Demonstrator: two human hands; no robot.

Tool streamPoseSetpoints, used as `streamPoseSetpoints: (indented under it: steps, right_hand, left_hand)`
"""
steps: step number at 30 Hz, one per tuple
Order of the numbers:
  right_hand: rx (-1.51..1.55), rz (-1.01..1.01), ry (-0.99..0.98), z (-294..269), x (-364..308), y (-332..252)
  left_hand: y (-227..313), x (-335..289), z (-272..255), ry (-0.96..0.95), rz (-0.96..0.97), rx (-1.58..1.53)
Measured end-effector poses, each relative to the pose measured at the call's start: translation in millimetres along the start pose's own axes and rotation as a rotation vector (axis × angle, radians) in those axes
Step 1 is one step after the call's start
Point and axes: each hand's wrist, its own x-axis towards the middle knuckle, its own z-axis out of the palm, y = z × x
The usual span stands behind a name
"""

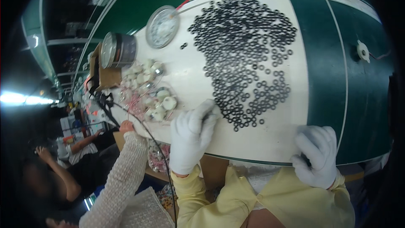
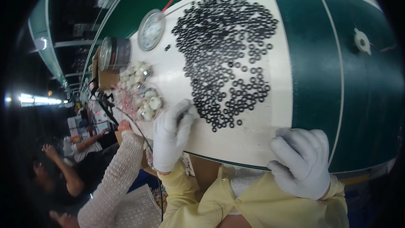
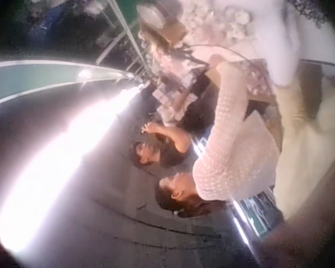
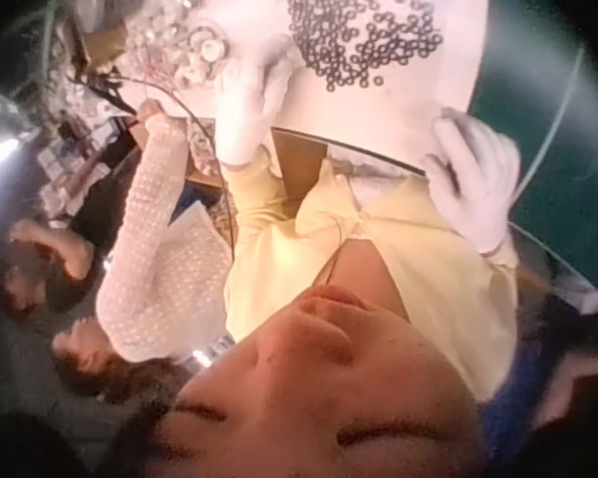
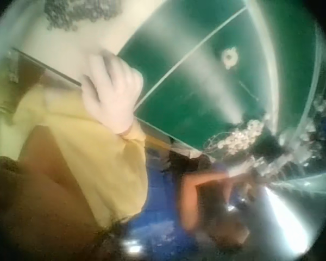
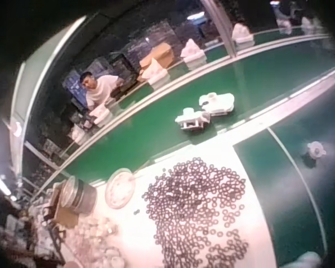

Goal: The person applies a white substance to small white plastic components using a brush, then picks up black washers and places them onto the components. The person handles the components one at a time, occasionally inspecting them, and places the finished units on the table.

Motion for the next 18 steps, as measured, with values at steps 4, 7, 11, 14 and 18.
streamPoseSetpoints:
  steps: [4, 7, 11, 14, 18]
  right_hand:
    - [-0.012, -0.013, -0.028, 4, -12, 4]
    - [-0.001, 0.001, -0.035, 4, -14, 6]
    - [-0.026, -0.004, -0.055, 5, -17, 7]
    - [-0.033, 0.019, -0.063, 5, -20, 6]
    - [-0.029, 0.028, -0.065, 7, -20, 6]
  left_hand:
    - [1, 5, -7, -0.063, 0.14, 0.079]
    - [12, -1, -18, -0.144, 0.115, 0.195]
    - [18, -15, -20, -0.146, 0.006, 0.213]
    - [19, -15, -20, -0.153, -0.006, 0.225]
    - [21, -16, -19, -0.143, -0.015, 0.281]
